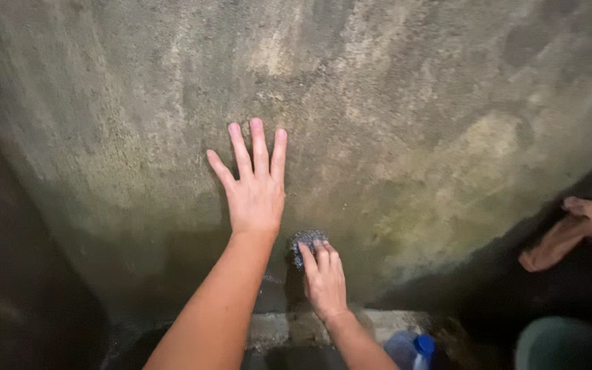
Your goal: The person scrubs a concrete wall with a steel wool pad, repeatedly wetting it with water from a plastic bottle and a small cup. They focus on a vertical seam and lower sections of the wall, occasionally rinsing the pad in a basin.
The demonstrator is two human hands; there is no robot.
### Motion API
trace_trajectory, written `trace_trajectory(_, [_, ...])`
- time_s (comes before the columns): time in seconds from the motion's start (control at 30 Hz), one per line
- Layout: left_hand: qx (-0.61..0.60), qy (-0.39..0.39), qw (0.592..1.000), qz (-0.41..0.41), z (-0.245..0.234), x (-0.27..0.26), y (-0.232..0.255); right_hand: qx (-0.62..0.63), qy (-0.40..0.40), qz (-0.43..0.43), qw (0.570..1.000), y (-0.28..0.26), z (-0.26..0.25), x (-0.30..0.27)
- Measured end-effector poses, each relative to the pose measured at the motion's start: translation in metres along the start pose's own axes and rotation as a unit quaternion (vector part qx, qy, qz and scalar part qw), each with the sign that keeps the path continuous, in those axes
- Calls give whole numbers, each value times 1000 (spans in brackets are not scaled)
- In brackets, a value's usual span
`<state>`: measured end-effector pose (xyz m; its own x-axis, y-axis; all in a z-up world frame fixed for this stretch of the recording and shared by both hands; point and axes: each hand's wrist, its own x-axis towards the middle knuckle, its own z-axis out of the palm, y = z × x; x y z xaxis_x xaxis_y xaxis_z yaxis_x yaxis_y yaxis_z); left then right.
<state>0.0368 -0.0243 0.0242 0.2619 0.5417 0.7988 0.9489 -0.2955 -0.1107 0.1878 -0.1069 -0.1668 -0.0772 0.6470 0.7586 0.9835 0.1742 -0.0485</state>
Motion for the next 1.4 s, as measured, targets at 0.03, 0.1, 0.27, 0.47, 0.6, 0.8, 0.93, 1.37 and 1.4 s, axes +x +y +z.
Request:
trace_trajectory(0.03, [9, -6, 1000, -3, 0, -1, 3, 6, -16, -1, 1000, 0, -11, 0])
trace_trajectory(0.1, [31, -17, 999, -9, -2, 0, 5, 19, -46, -5, 999, 2, -34, 16])
trace_trajectory(0.27, [10, -8, 1000, 13, -7, 2, 21, -18, 189, -2, 982, 21, -88, 91])
trace_trajectory(0.47, [-18, 8, 1000, 7, 4, 11, 33, -18, 213, 52, 975, 33, -55, 97])
trace_trajectory(0.6, [-4, 7, 1000, -4, 9, 8, 35, -42, 124, 49, 990, 30, -2, 18])
trace_trajectory(0.8, [25, -33, 999, 8, -7, 11, 30, 11, -25, 63, 998, 25, -30, -15])
trace_trajectory(0.93, [45, -57, 997, 6, -14, 12, 31, 21, 162, 27, 986, 30, -78, 43])
trace_trajectory(1.37, [40, -21, 999, 12, -1, 10, 32, 36, -51, 165, 984, 33, -23, -31])
trace_trajectory(1.4, [57, -27, 998, 14, -4, 12, 33, 49, -67, 176, 981, 31, -26, -39])
